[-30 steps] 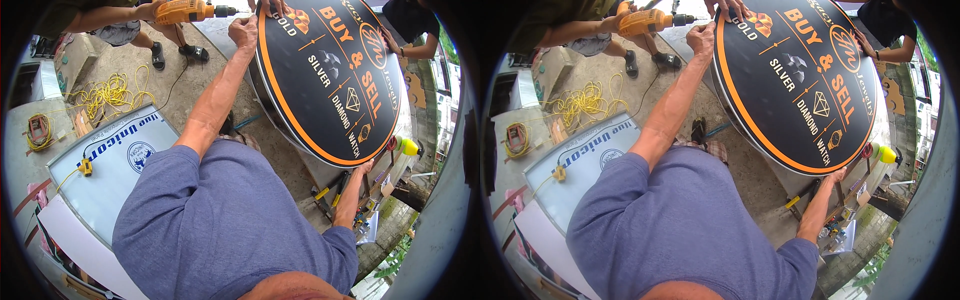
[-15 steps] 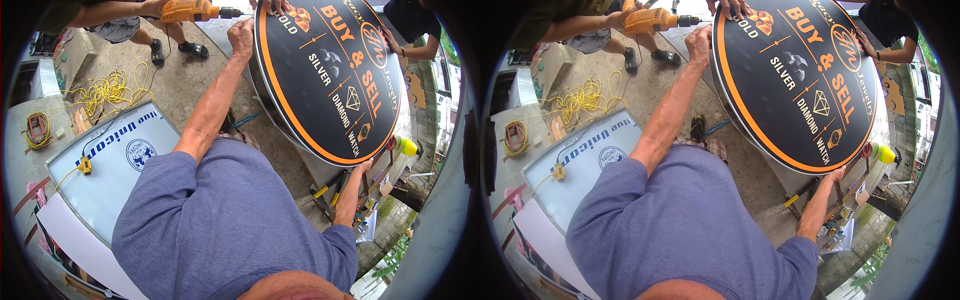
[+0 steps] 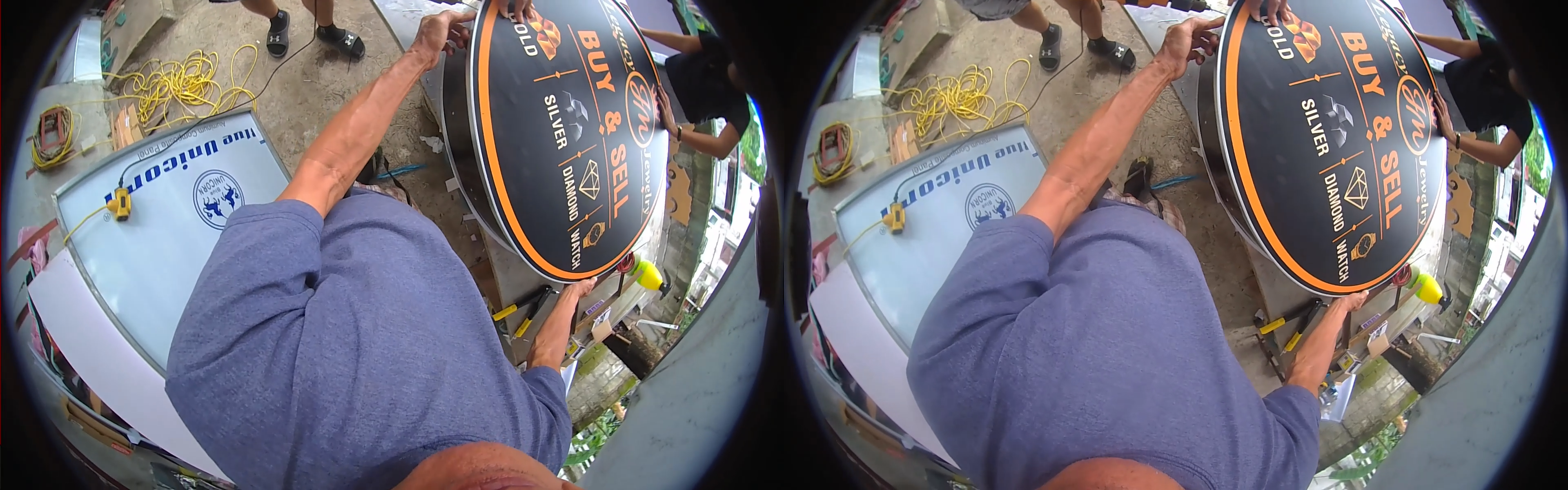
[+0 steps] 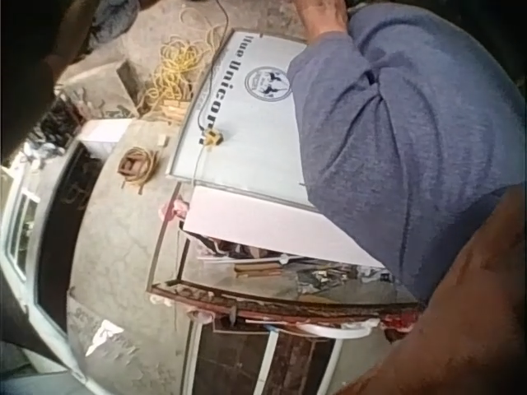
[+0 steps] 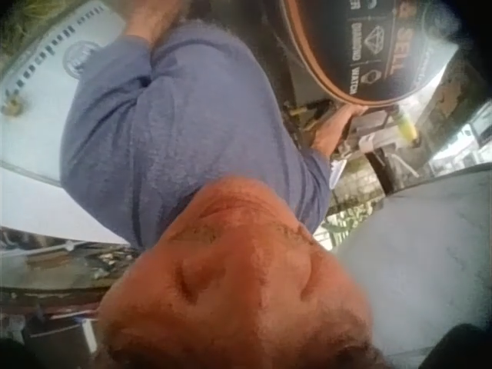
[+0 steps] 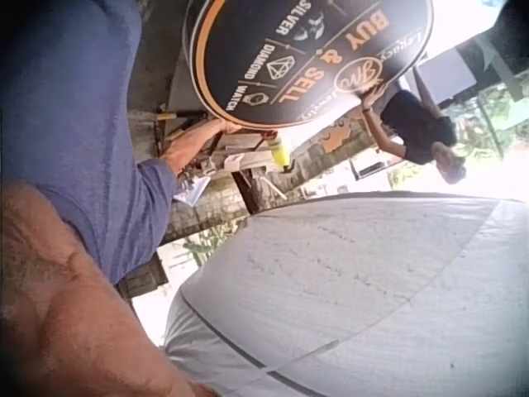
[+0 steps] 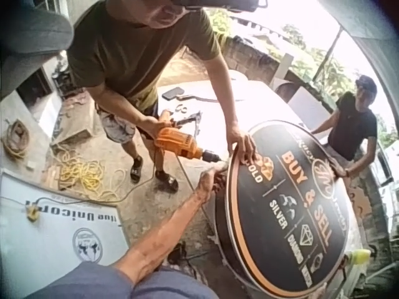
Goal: Assembling a circular business sign onto a frame using a hand riveter and electric drill.
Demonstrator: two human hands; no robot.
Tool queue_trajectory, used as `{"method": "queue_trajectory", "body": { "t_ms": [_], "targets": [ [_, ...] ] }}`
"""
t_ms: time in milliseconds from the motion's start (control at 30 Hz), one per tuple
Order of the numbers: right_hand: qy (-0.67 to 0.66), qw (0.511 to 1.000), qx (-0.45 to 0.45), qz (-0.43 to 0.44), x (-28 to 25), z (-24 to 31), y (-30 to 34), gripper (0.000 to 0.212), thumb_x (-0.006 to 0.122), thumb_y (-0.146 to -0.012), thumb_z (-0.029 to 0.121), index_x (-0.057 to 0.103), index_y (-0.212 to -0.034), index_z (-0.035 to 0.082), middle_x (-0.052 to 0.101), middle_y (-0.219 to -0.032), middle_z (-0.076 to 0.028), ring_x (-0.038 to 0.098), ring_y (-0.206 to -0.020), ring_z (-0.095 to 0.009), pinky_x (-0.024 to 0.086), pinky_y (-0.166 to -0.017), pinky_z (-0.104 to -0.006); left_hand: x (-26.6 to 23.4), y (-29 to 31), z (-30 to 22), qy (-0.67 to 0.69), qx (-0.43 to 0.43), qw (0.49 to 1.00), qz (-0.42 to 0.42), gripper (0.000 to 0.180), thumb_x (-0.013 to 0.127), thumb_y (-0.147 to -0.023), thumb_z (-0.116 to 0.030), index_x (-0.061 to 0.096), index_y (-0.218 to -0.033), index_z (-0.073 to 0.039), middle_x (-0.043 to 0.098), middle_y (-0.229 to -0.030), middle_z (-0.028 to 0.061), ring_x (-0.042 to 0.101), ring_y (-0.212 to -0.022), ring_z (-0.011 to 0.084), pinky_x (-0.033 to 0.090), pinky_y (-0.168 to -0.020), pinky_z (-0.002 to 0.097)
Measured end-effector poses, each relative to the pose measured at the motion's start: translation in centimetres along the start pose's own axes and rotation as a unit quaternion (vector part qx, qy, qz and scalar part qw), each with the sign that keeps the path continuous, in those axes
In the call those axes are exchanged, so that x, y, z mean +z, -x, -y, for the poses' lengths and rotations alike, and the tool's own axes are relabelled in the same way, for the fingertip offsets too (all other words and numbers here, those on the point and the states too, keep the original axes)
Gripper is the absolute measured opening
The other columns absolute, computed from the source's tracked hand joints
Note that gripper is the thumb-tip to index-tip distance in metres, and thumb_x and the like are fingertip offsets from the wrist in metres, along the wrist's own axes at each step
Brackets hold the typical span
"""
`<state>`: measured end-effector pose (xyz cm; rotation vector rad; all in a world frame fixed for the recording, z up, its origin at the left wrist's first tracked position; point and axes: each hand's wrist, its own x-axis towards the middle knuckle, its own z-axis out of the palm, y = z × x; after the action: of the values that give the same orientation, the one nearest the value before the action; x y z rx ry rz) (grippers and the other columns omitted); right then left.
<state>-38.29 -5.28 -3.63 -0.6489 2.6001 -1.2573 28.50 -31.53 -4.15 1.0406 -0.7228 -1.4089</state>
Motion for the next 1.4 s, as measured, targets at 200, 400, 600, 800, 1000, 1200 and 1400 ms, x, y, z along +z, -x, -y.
{"method": "queue_trajectory", "body": {
  "t_ms": [200, 400, 600, 800, 1000, 1200, 1400],
  "targets": [
    [-0.155, 0.985, 0.075, 0.002, 0.3, 1.0, 0.8, 0.032, 0.047, -0.096, 0.021, 0.067, -0.101, -0.003, 0.071, -0.101, -0.016, 0.071, -0.082, -0.029, 0.061, -0.069, -0.0398, 0.9, 0.2, 1.2, -0.055, 0.063, 0.994, -0.068, 0.034, 0.081, -0.084, -0.023, 0.076, -0.117, -0.014, 0.073, -0.085, -0.0001, 0.063, -0.069, 0.0063, 0.045, -0.051, 0.0239],
    [-0.017, 0.999, 0.041, 0.017, -0.2, -0.4, -0.8, 0.024, 0.044, -0.100, 0.015, 0.065, -0.102, 0.003, 0.072, -0.105, -0.011, 0.071, -0.084, -0.024, 0.060, -0.071, -0.0350, 1.6, 0.1, 2.3, -0.002, 0.143, 0.986, -0.087, 0.032, 0.082, -0.085, -0.017, 0.076, -0.114, -0.005, 0.076, -0.095, 0.0019, 0.064, -0.077, 0.0058, 0.052, -0.072, 0.0209],
    [0.058, 0.997, 0.004, -0.044, 0.0, -3.3, -3.3, 0.036, 0.041, -0.100, 0.027, 0.065, -0.100, 0.001, 0.072, -0.099, -0.014, 0.069, -0.086, -0.029, 0.056, -0.079, -0.0401, 2.9, -0.7, 3.0, -0.023, 0.148, 0.975, -0.165, 0.030, 0.080, -0.083, -0.012, 0.076, -0.111, -0.001, 0.075, -0.098, 0.0058, 0.065, -0.083, 0.0101, 0.052, -0.075, 0.0228],
    [-0.141, 0.983, 0.091, -0.071, 0.3, -1.1, -1.1, 0.044, 0.043, -0.098, 0.032, 0.069, -0.102, -0.003, 0.072, -0.099, -0.013, 0.070, -0.084, -0.027, 0.056, -0.078, -0.0378, 4.3, -0.6, 3.4, 0.010, 0.169, 0.957, -0.234, 0.025, 0.079, -0.083, -0.013, 0.077, -0.103, 0.002, 0.074, -0.094, 0.0057, 0.064, -0.082, 0.0115, 0.051, -0.077, 0.0258],
    [-0.102, 0.990, 0.038, -0.094, 0.2, -0.7, -0.1, 0.044, 0.048, -0.097, 0.032, 0.070, -0.103, -0.006, 0.071, -0.105, -0.015, 0.067, -0.092, -0.026, 0.052, -0.084, -0.0386, 5.8, -0.8, 2.5, 0.019, 0.138, 0.943, -0.303, 0.014, 0.080, -0.081, -0.010, 0.077, -0.087, 0.002, 0.071, -0.080, 0.0016, 0.060, -0.072, 0.0103, 0.050, -0.071, 0.0277],
    [-0.139, 0.985, 0.057, -0.081, 0.1, -1.6, -1.0, 0.045, 0.049, -0.097, 0.031, 0.069, -0.112, -0.006, 0.070, -0.111, -0.015, 0.066, -0.096, -0.028, 0.051, -0.090, -0.0380, 5.9, -1.0, 2.2, 0.040, 0.152, 0.943, -0.295, 0.011, 0.078, -0.081, -0.008, 0.077, -0.088, 0.002, 0.072, -0.080, 0.0033, 0.061, -0.070, 0.0099, 0.050, -0.071, 0.0267],
    [-0.117, 0.986, 0.048, -0.105, 0.3, -2.3, -1.1, 0.048, 0.049, -0.098, 0.034, 0.069, -0.114, -0.007, 0.069, -0.115, -0.016, 0.066, -0.099, -0.028, 0.050, -0.092, -0.0378, 5.8, -1.0, 2.3, 0.034, 0.157, 0.941, -0.297, 0.010, 0.079, -0.083, -0.006, 0.075, -0.086, 0.002, 0.071, -0.080, 0.0042, 0.062, -0.071, 0.0115, 0.052, -0.070, 0.0270]
  ]
}}
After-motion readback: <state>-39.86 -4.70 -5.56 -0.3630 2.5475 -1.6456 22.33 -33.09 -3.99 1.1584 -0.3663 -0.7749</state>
